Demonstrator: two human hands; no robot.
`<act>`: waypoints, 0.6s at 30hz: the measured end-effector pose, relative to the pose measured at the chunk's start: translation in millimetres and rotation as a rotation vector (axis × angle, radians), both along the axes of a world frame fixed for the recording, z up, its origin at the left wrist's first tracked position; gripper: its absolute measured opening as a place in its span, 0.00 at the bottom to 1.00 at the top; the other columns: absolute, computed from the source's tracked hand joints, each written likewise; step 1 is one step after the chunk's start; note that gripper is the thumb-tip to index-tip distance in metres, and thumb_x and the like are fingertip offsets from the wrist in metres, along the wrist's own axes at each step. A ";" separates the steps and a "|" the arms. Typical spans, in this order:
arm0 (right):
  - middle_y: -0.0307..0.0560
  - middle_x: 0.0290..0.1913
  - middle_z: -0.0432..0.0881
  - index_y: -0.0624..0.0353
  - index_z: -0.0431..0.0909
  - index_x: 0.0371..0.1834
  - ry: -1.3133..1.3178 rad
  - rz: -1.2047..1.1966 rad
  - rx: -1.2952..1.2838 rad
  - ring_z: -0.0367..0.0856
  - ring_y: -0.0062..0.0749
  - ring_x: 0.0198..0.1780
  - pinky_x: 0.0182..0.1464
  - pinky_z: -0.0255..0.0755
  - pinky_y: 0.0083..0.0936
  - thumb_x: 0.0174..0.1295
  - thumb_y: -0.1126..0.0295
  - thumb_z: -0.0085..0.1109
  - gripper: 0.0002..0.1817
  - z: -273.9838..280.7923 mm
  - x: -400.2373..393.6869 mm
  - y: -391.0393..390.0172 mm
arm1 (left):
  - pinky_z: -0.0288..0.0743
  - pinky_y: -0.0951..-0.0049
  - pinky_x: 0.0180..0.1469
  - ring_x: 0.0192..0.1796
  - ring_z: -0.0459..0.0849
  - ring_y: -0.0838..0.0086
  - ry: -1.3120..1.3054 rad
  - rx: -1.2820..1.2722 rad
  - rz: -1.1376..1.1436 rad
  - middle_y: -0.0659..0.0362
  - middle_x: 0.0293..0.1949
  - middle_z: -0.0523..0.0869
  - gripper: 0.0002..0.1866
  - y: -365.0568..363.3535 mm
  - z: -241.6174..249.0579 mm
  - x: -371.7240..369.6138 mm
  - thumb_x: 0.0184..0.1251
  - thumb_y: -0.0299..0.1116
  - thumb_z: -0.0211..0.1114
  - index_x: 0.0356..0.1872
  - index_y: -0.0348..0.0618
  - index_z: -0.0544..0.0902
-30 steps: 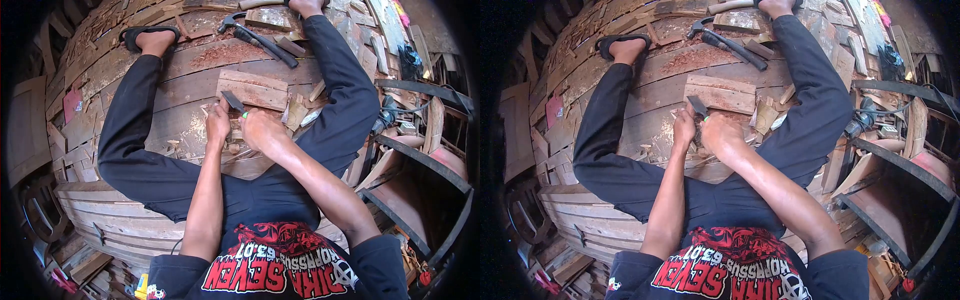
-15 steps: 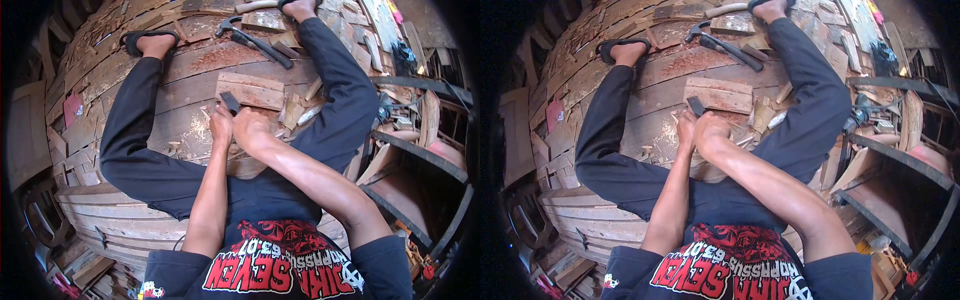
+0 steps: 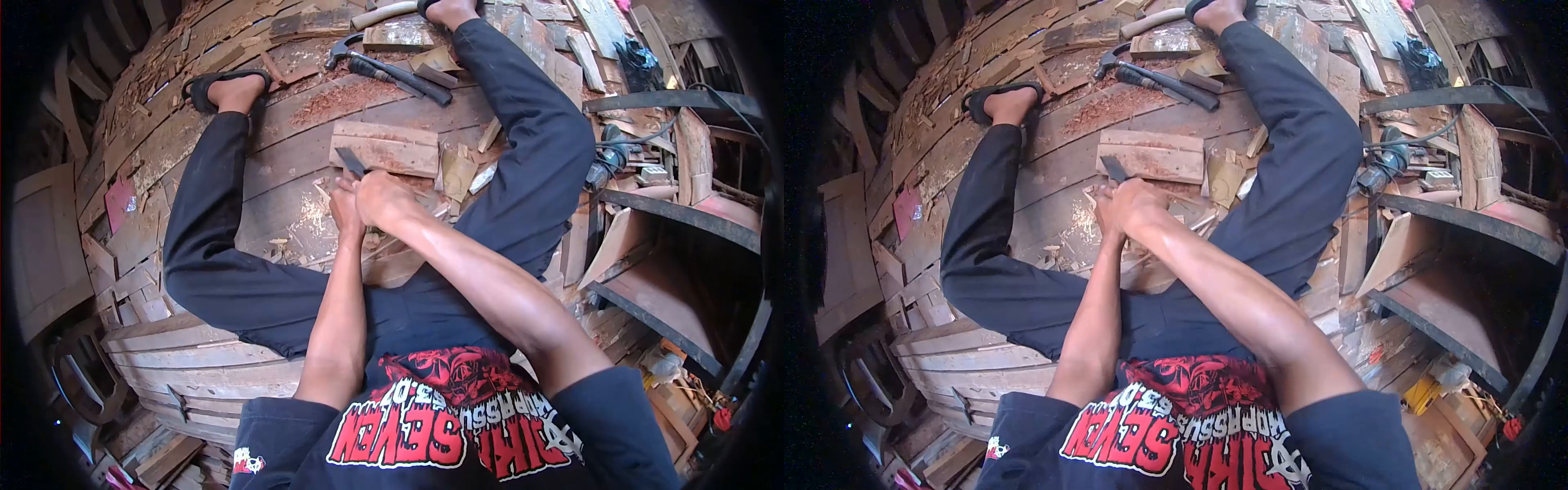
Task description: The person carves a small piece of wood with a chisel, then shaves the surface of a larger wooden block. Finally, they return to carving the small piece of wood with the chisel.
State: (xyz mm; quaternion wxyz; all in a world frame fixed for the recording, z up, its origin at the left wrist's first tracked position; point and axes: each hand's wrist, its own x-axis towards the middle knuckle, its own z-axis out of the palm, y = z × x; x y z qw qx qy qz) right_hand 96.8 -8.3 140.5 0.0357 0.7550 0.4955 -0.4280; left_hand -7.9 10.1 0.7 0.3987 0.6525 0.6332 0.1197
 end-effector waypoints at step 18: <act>0.75 0.42 0.86 0.69 0.75 0.50 0.087 -0.212 0.248 0.86 0.71 0.49 0.52 0.78 0.58 0.77 0.50 0.55 0.26 -3.9 65.9 -39.0 | 0.71 0.72 0.27 0.23 0.75 0.74 -0.613 -0.720 0.170 0.62 0.24 0.76 0.27 10.7 23.3 -11.2 0.85 0.64 0.39 0.68 0.58 0.63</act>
